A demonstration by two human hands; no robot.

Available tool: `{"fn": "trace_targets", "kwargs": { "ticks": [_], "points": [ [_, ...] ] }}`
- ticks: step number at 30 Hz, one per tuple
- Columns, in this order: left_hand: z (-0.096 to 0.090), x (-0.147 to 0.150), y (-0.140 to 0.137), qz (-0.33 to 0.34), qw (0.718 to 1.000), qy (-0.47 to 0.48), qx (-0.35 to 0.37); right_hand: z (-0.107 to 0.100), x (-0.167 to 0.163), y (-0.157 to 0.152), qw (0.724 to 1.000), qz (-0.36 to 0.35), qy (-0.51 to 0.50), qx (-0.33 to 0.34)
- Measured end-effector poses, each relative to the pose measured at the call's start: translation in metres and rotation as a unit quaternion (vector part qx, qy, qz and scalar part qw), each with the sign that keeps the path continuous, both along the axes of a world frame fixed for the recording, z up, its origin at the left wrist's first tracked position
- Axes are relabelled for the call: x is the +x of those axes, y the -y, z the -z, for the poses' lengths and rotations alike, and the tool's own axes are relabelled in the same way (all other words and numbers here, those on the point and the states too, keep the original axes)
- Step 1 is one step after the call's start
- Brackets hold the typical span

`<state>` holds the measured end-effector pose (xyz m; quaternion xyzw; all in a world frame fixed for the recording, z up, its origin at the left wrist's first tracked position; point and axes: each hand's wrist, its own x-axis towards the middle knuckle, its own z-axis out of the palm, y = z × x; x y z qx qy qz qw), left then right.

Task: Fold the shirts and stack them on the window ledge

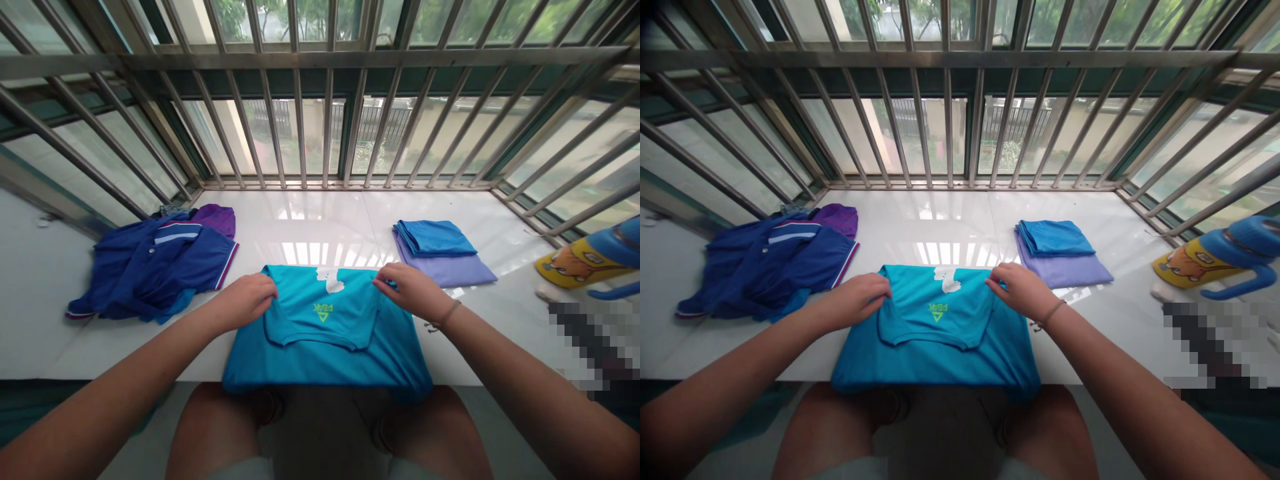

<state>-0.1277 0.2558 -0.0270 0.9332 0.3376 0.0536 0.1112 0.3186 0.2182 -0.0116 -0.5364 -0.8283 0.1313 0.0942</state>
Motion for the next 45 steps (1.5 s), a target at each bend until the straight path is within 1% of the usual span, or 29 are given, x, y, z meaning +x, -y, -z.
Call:
{"fn": "trace_targets", "kwargs": {
  "ticks": [1,2,3,5,7,9,11,13,15,17,19,21,23,25,26,28,30,32,34,36,38,39,41,43,45],
  "points": [
    [0.001,0.004,-0.009,-0.024,1.0,0.004,0.006,0.001,0.0,-0.008,0.999,0.034,0.011,0.023],
    [0.003,0.008,-0.02,-0.052,0.999,0.004,0.009,0.002,0.0,-0.016,0.997,0.062,0.026,0.029],
    [0.005,0.011,-0.031,-0.083,0.997,-0.001,0.009,0.004,-0.002,-0.024,0.995,0.083,0.045,0.015],
    [0.01,0.016,-0.056,-0.14,0.99,-0.027,-0.017,0.009,-0.006,-0.036,0.99,0.101,0.086,-0.044],
    [0.013,0.018,-0.078,-0.177,0.978,-0.066,-0.086,0.014,-0.008,-0.045,0.983,0.095,0.115,-0.102],
    [0.013,0.019,-0.095,-0.185,0.965,-0.099,-0.157,0.017,-0.007,-0.054,0.98,0.084,0.125,-0.13],
    [0.01,0.019,-0.107,-0.173,0.955,-0.118,-0.21,0.016,-0.001,-0.064,0.979,0.076,0.12,-0.144],
    [0.005,0.018,-0.117,-0.157,0.947,-0.109,-0.256,0.014,0.007,-0.077,0.979,0.075,0.11,-0.154],
    [-0.001,0.017,-0.127,-0.167,0.943,-0.073,-0.28,0.009,0.015,-0.094,0.98,0.084,0.099,-0.153],
    [-0.007,0.017,-0.139,-0.203,0.943,-0.024,-0.261,0.002,0.02,-0.113,0.981,0.105,0.092,-0.138],
    [-0.016,0.02,-0.152,-0.241,0.946,0.02,-0.217,-0.007,0.022,-0.131,0.981,0.141,0.084,-0.1],
    [-0.025,0.022,-0.163,-0.274,0.946,0.053,-0.163,-0.019,0.021,-0.143,0.981,0.175,0.073,-0.037],
    [-0.037,0.024,-0.166,-0.296,0.947,0.076,-0.1,-0.033,0.019,-0.145,0.98,0.184,0.058,0.039],
    [-0.047,0.022,-0.158,-0.29,0.951,0.103,-0.036,-0.044,0.017,-0.134,0.98,0.163,0.041,0.108],
    [-0.051,0.02,-0.149,-0.276,0.954,0.118,-0.008,-0.048,0.017,-0.123,0.979,0.148,0.031,0.137],
    [-0.054,0.014,-0.12,-0.235,0.961,0.145,0.035,-0.05,0.02,-0.093,0.977,0.114,0.013,0.18],
    [-0.047,0.005,-0.08,-0.187,0.968,0.156,0.058,-0.042,0.026,-0.054,0.978,0.073,0.002,0.197],
    [-0.029,-0.003,-0.033,-0.135,0.978,0.144,0.059,-0.024,0.032,-0.011,0.982,0.027,-0.004,0.186],
    [-0.003,-0.011,0.013,-0.093,0.988,0.111,0.051,-0.002,0.037,0.031,0.988,-0.004,-0.009,0.153],
    [0.023,-0.017,0.052,-0.081,0.993,0.075,0.045,0.019,0.04,0.066,0.994,-0.038,-0.001,0.1],
    [0.039,-0.022,0.077,-0.091,0.993,0.059,0.04,0.031,0.041,0.089,0.997,-0.06,0.0,0.046],
    [0.043,-0.024,0.083,-0.096,0.993,0.059,0.034,0.032,0.042,0.096,0.998,-0.064,-0.004,0.024],
    [0.04,-0.026,0.082,-0.099,0.993,0.062,0.013,0.029,0.043,0.098,0.998,-0.052,-0.018,0.003],
    [0.03,-0.024,0.064,-0.104,0.993,0.062,-0.004,0.02,0.043,0.084,0.999,-0.023,-0.023,0.011],
    [0.019,-0.017,0.033,-0.134,0.989,0.061,-0.004,0.01,0.041,0.059,0.999,0.015,-0.013,0.028]
  ]
}}
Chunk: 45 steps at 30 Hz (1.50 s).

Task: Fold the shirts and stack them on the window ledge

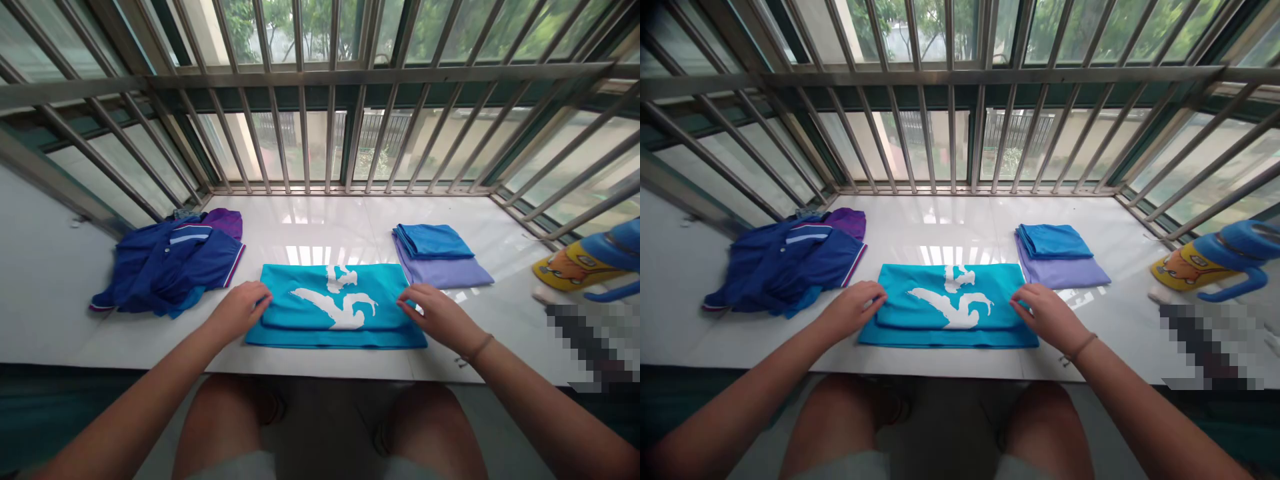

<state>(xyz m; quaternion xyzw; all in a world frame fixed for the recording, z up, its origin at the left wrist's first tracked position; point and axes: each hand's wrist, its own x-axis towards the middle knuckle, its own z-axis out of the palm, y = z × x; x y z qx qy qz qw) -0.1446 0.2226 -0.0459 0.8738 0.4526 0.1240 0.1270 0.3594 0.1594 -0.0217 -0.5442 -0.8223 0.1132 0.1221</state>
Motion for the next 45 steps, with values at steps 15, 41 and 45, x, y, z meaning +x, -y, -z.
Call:
{"fn": "trace_targets", "kwargs": {
  "ticks": [15,41,45],
  "points": [
    [-0.028,0.044,-0.114,-0.03,0.982,-0.131,-0.134,-0.019,-0.018,-0.114,0.977,0.037,0.141,-0.154],
    [0.011,0.081,0.11,-0.032,0.991,-0.009,0.129,0.037,-0.023,0.073,0.936,0.335,0.094,-0.043],
    [0.033,0.095,0.094,-0.143,0.984,-0.036,0.101,0.046,-0.04,0.07,0.909,0.402,0.051,-0.1]
  ]
}}
